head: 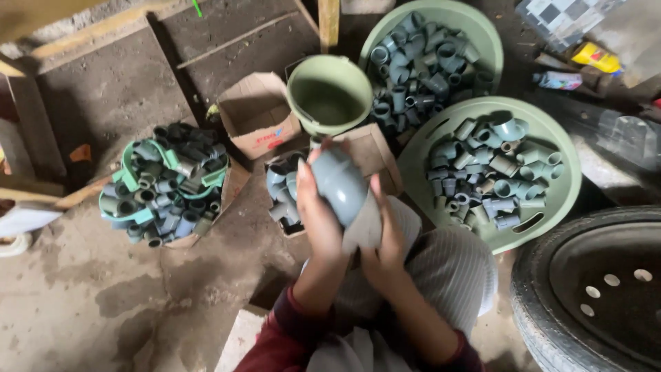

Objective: The person sits on the floor and wipes small gray plastic pipe fittings with a cloth. They pick up each fitting from a cardboard box, wipe it thoroughly, and place it back into the box. The process is repeated for several fittings.

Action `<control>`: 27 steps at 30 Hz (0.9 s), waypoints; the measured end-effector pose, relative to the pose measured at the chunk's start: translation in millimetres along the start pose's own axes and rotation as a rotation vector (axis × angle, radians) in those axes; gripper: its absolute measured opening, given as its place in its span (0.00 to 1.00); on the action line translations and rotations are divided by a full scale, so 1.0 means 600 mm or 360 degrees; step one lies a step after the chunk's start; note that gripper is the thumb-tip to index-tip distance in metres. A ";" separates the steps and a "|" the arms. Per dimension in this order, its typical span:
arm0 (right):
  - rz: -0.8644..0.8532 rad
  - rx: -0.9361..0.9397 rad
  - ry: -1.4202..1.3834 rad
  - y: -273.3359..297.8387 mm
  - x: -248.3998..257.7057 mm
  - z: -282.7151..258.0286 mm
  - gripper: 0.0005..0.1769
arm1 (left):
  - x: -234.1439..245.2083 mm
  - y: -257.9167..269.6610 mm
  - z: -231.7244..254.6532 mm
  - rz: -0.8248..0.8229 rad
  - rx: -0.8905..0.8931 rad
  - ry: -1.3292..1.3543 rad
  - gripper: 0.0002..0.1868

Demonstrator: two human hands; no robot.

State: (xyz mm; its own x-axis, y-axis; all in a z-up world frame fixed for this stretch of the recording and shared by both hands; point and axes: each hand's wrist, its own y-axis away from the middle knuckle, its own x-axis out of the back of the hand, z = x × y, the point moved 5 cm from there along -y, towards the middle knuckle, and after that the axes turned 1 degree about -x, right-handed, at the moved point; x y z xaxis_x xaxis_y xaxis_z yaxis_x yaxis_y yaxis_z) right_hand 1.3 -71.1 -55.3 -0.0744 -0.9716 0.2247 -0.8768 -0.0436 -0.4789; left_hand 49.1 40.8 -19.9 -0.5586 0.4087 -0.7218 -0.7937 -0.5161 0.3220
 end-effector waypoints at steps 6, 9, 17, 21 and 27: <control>-0.0423 0.0190 0.0214 -0.153 0.034 -0.044 0.35 | -0.057 -0.056 0.076 -0.0973 -0.0420 -0.0838 0.29; -0.0497 0.0141 0.0209 -0.223 0.023 -0.030 0.37 | -0.038 -0.117 0.096 -0.1189 -0.0559 -0.1060 0.24; -0.1056 -0.0494 0.0413 -0.251 -0.136 0.313 0.32 | 0.196 -0.356 -0.070 -0.0492 -0.0543 -0.1135 0.20; -0.1404 -0.0879 0.0638 -0.190 -0.207 0.469 0.50 | 0.287 -0.432 -0.145 -0.0404 -0.0189 -0.2032 0.25; -0.1438 -0.0865 0.0904 -0.038 -0.242 0.720 0.34 | 0.340 -0.479 -0.197 -0.0723 -0.0100 -0.2478 0.24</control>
State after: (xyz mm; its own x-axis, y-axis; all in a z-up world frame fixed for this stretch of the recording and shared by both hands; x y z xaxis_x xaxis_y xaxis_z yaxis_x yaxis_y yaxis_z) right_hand 237.4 -29.6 -443.4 0.5925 -0.3926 0.7034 -0.7958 -0.4207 0.4355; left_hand 191.6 183.6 -332.1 -0.0145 0.8331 0.5529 -0.9637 -0.1590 0.2143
